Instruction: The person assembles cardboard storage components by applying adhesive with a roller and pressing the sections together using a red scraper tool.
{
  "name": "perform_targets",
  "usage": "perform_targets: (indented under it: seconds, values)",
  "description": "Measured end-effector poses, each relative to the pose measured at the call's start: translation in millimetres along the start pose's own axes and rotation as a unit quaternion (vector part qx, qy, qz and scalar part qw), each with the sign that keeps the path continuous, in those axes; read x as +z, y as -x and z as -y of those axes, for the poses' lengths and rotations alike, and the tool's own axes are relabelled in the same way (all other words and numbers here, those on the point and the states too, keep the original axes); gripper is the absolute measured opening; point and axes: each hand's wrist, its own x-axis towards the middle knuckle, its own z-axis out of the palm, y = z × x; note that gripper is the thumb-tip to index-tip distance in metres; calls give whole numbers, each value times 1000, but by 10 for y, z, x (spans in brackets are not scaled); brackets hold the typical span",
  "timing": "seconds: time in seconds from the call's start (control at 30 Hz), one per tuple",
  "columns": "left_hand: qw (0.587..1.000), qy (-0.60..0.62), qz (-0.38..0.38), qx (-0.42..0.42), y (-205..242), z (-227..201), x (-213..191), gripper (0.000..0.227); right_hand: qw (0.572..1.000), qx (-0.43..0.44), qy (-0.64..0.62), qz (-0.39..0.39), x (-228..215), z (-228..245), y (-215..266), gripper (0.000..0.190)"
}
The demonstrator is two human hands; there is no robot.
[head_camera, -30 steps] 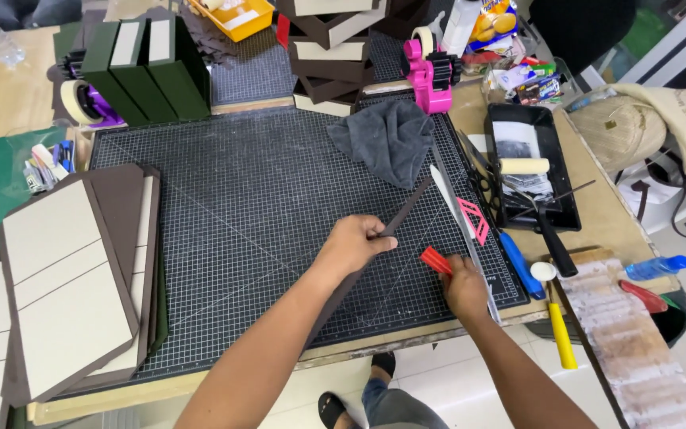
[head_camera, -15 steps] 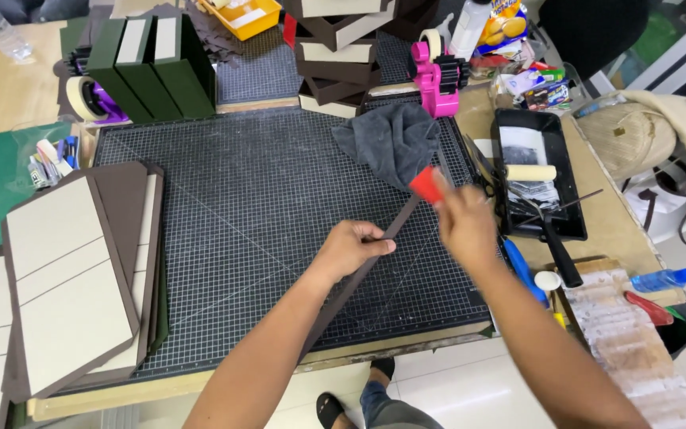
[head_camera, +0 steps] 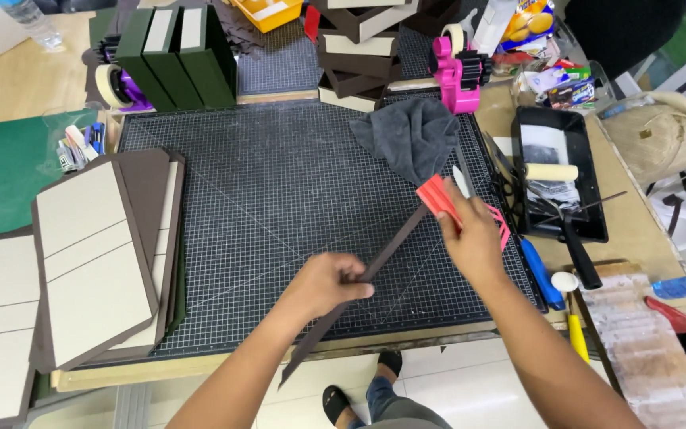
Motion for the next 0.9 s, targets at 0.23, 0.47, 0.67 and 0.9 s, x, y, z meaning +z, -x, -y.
perform_targets:
  seconds: [0.23, 0.47, 0.67, 0.9]
  values:
    - [992, 125, -24, 19, 45, 466, 143, 24, 989, -43, -88, 113, 17, 1057, 793, 60]
    - [993, 109, -48, -12, 623, 475, -5, 27, 998, -6, -29, 58, -52, 936, 502, 57]
    - [981, 183, -55, -20, 988, 799, -13, 13, 987, -45, -93, 126, -6, 1631, 1083, 59]
    - [975, 212, -60, -11, 1068, 822, -95, 16, 988, -57, -68, 126, 46, 1541, 956, 57]
